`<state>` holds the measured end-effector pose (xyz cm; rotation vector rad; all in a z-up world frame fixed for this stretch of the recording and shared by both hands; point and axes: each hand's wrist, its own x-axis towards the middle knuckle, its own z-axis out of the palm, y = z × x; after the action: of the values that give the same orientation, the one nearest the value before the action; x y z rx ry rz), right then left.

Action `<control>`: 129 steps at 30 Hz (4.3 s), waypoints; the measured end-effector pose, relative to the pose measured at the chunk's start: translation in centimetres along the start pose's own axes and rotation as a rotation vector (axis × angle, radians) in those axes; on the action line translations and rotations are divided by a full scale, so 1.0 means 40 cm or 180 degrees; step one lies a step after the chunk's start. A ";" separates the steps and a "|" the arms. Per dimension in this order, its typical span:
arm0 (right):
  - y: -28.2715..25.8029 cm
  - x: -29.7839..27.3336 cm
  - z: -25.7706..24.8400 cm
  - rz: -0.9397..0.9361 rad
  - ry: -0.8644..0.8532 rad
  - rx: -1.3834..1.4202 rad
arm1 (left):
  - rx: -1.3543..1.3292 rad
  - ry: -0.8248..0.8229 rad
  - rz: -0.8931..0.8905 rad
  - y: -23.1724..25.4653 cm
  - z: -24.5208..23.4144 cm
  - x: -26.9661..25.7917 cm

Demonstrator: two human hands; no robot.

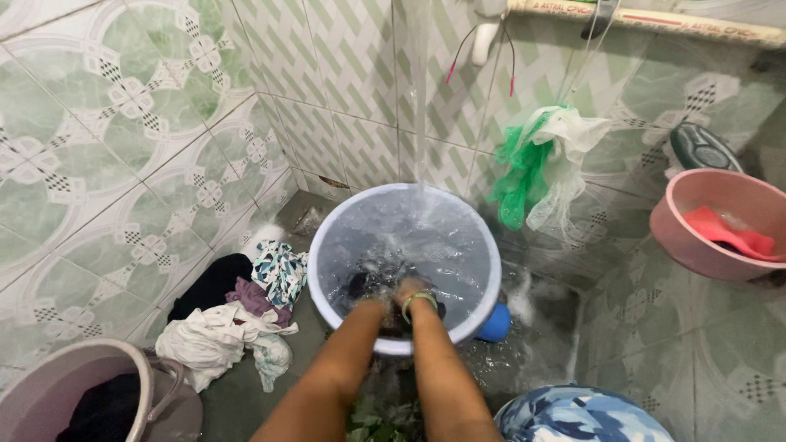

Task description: The person washes clothes by hand in a plastic basin, scrubbing various items like a black shirt and patterned fabrics with water and soap, and then wringing them out over a bucket.

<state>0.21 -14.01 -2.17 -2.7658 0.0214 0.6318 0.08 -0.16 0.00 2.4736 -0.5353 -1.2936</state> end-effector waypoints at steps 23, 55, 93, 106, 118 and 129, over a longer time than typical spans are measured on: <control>-0.021 -0.018 -0.114 -0.1291 0.0958 0.3460 | 0.0153 0.4246 0.0808 0.297 -0.463 -0.672; 0.018 -0.090 -0.111 0.1318 0.2265 0.2013 | -0.0380 0.2778 -0.0986 0.004 -0.053 0.046; -0.063 -0.180 -0.207 -0.2098 0.1425 0.2089 | -0.1012 0.4853 0.0696 0.045 -0.181 -0.434; -0.384 -0.528 -0.461 -0.2669 0.0673 0.5580 | -0.1474 0.5730 0.1383 0.085 0.182 -0.387; -0.213 -0.595 -0.634 -0.3470 0.0802 0.7268 | -0.5808 0.1930 0.1358 0.060 -0.098 -0.474; -0.127 -0.243 -0.196 -0.0753 -0.0280 0.2279 | -0.4103 0.2888 0.2620 0.040 -0.254 -0.776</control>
<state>-4.84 -12.01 10.16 -2.0127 -0.0817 0.5449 -8.09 13.43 28.59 1.2158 -0.2437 0.0130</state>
